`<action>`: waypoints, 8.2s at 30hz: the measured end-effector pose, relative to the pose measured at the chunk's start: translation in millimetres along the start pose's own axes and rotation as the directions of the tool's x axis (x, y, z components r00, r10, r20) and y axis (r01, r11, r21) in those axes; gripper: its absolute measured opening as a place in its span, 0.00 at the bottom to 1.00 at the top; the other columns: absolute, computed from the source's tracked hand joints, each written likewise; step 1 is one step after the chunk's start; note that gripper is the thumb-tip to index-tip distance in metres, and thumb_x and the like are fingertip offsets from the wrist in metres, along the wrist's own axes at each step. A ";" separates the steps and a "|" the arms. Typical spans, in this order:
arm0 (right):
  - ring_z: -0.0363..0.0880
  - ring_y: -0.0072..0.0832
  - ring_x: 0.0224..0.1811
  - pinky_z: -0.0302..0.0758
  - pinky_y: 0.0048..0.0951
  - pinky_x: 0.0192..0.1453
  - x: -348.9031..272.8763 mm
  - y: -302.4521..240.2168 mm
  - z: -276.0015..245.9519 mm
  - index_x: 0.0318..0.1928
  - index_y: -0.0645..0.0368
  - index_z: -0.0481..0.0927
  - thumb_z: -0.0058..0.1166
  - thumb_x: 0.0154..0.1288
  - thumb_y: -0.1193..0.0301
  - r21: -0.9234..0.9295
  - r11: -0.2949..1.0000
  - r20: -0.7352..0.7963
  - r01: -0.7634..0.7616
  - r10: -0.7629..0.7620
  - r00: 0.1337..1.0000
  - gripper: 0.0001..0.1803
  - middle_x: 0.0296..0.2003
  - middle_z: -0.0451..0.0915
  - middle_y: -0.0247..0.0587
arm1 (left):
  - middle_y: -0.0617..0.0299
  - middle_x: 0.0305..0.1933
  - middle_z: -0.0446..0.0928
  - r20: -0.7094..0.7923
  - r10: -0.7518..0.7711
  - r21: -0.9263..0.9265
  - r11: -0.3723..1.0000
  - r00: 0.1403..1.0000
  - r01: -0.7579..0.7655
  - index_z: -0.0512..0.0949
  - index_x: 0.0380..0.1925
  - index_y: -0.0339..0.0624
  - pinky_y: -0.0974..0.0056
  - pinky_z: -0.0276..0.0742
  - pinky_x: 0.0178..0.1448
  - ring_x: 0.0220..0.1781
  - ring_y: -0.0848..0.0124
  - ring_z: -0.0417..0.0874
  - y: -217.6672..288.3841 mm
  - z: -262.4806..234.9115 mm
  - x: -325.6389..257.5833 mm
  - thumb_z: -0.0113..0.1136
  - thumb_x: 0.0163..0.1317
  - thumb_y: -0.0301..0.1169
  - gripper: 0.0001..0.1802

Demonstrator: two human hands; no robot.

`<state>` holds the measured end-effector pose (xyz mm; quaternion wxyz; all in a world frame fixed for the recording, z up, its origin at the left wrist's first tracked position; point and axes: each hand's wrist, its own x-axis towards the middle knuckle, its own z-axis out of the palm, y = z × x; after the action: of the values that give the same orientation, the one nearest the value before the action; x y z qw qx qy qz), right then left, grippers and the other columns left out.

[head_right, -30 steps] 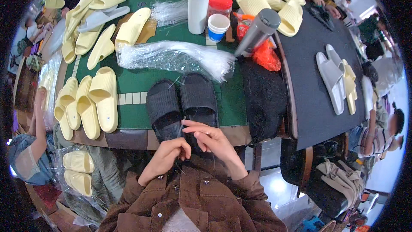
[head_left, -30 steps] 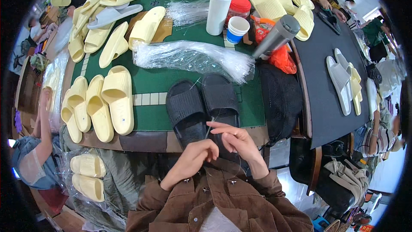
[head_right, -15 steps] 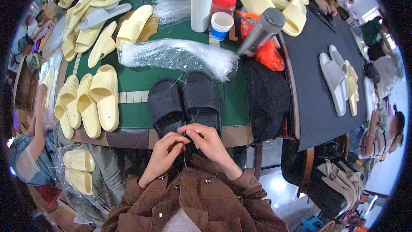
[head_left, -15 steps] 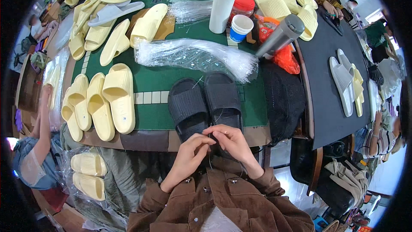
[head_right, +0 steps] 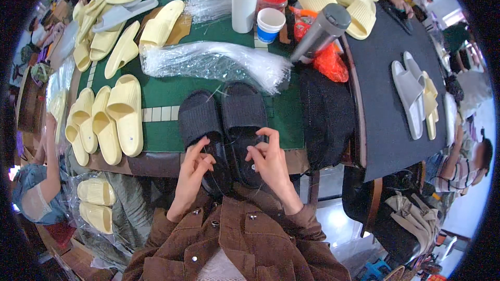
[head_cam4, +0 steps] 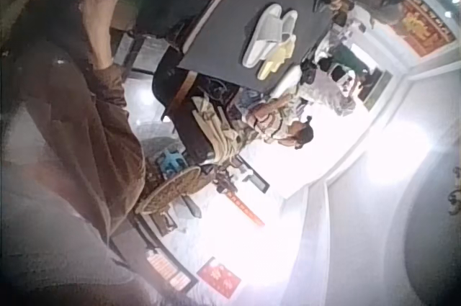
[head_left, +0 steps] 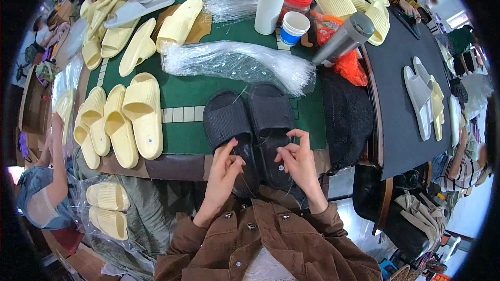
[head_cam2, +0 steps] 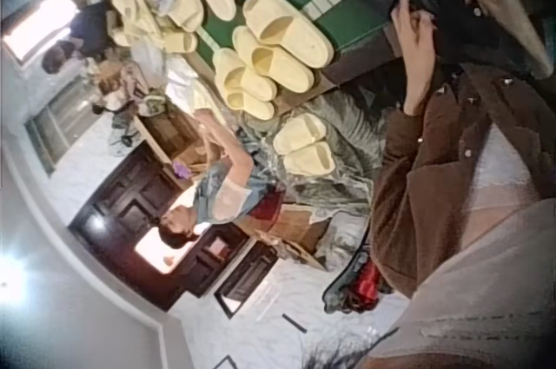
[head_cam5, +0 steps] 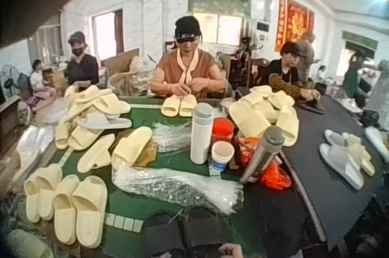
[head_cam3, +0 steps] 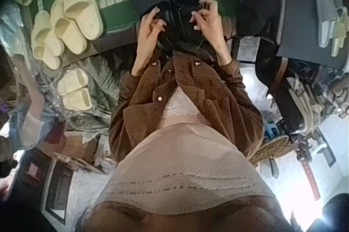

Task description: The person assembles pairs of plastic slippers by hand at a workbench. They pick up individual slipper halves, align them, and press them together to form complete pairs. The person handles multiple pairs of different colors, including black, white, and yellow, placing the finished pairs on the table.

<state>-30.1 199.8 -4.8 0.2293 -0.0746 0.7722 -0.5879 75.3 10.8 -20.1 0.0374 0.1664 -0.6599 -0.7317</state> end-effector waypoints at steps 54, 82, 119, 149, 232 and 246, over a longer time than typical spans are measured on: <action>0.67 0.52 0.66 0.65 0.46 0.68 78.3 4.6 33.7 0.67 0.66 0.66 0.47 0.63 0.73 -0.657 0.621 0.283 0.427 -0.322 0.903 0.30 0.63 0.69 0.60 | 0.43 0.23 0.79 -0.030 0.185 0.882 0.467 0.982 -0.061 0.81 0.24 0.30 0.49 0.79 0.33 0.27 0.46 0.82 -17.6 34.8 69.4 0.70 0.51 0.48 0.26; 0.80 0.17 0.35 0.71 0.18 0.37 128.7 -48.9 0.3 0.50 0.62 0.81 0.58 0.67 0.74 0.248 0.934 0.020 0.256 -0.269 0.963 0.12 0.35 0.85 0.36 | 0.39 0.28 0.80 0.007 0.425 0.904 0.384 0.905 -0.188 0.82 0.28 0.25 0.48 0.79 0.41 0.31 0.45 0.83 -15.4 34.4 74.6 0.60 0.60 0.48 0.28; 0.82 0.44 0.37 0.77 0.41 0.43 162.1 -28.9 24.9 0.41 0.61 0.84 0.55 0.67 0.67 -0.406 0.733 0.247 0.546 -0.487 0.838 0.11 0.34 0.83 0.49 | 0.39 0.34 0.80 0.019 0.193 0.872 0.478 0.981 -0.111 0.80 0.37 0.26 0.45 0.77 0.46 0.37 0.42 0.82 -18.1 35.4 71.9 0.61 0.60 0.49 0.28; 0.72 0.22 0.24 0.70 0.27 0.30 145.3 -36.8 35.1 0.37 0.64 0.82 0.61 0.65 0.73 -0.188 0.788 -0.003 0.586 -0.597 0.802 0.06 0.26 0.79 0.40 | 0.58 0.30 0.79 -0.019 0.488 0.530 0.745 0.873 -0.405 0.79 0.42 0.34 0.65 0.72 0.33 0.24 0.71 0.73 17.2 -2.7 143.8 0.56 0.67 0.25 0.08; 0.71 0.18 0.25 0.64 0.19 0.22 68.6 -73.2 -95.1 0.39 0.58 0.73 0.41 0.80 0.58 0.473 0.553 -0.551 0.686 -0.422 0.720 0.18 0.27 0.73 0.32 | 0.60 0.37 0.79 -0.021 0.450 0.502 0.777 0.893 -0.380 0.82 0.45 0.36 0.69 0.73 0.39 0.34 0.74 0.77 29.5 5.7 133.3 0.57 0.67 0.22 0.09; 0.75 0.45 0.62 0.72 0.43 0.63 72.5 -4.6 -358.2 0.62 0.47 0.76 0.56 0.66 0.61 -0.784 0.491 -0.615 -0.380 -0.530 0.584 0.24 0.61 0.73 0.46 | 0.59 0.37 0.78 -0.001 0.456 0.507 0.767 0.890 -0.393 0.81 0.44 0.34 0.68 0.72 0.36 0.32 0.74 0.76 33.4 6.6 132.5 0.55 0.69 0.23 0.08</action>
<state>-253.1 483.5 53.1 -0.2489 0.0572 0.9627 -0.0897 -56.9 -23.5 -12.7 0.1991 0.0615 -0.8411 -0.4992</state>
